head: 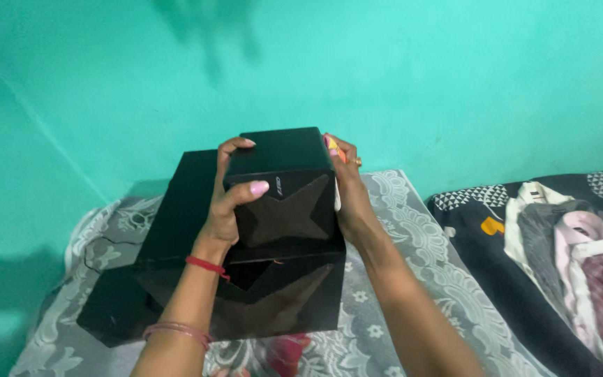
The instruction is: The person wipes the surfaces of a black speaker system and a remote control using a colorful cloth. They clean each speaker and the central unit, then wipe the remote and place it on the speaker system.
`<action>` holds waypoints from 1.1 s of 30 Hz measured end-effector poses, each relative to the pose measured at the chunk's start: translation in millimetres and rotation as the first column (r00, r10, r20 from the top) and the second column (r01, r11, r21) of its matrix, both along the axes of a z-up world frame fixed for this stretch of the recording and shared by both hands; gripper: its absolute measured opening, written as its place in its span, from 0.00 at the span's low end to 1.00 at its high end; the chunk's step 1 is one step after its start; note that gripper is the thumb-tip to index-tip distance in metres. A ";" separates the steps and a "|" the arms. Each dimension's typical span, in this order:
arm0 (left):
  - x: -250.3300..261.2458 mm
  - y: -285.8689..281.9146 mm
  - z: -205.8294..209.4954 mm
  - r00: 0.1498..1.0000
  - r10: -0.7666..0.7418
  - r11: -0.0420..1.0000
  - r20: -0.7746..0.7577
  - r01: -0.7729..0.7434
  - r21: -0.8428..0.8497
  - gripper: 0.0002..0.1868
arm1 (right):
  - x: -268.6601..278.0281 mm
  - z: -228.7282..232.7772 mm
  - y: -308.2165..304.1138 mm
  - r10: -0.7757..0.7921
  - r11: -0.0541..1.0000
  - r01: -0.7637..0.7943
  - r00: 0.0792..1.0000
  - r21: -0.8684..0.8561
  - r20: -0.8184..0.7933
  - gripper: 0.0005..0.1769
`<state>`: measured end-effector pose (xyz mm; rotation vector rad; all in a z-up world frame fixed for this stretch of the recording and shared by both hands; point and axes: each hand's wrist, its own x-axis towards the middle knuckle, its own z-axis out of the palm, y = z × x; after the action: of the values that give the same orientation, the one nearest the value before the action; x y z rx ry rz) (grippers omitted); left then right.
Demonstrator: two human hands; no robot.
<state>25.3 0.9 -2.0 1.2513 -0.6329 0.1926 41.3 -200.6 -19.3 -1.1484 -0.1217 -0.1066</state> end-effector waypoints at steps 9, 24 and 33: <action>-2.5 -1.4 1.3 0.999 0.037 0.999 -0.002 -0.037 0.021 0.38 | -50.7 -20.4 -6.1 0.000 0.999 0.010 0.958 -0.032 0.287 0.25; 0.2 -4.5 -4.3 0.994 0.089 0.996 0.070 -0.091 0.023 0.36 | -30.7 -21.0 -10.5 0.034 0.989 -0.064 0.975 0.130 0.220 0.22; -32.6 -31.6 1.8 0.569 0.800 0.488 0.192 -0.802 0.344 0.50 | -99.4 -3.5 -29.3 0.002 0.948 0.064 0.978 -0.313 0.207 0.26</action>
<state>-7.3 -30.7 -0.1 1.8957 -0.0100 0.9012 -58.1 -229.9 -22.8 -1.4618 -0.3131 -0.2402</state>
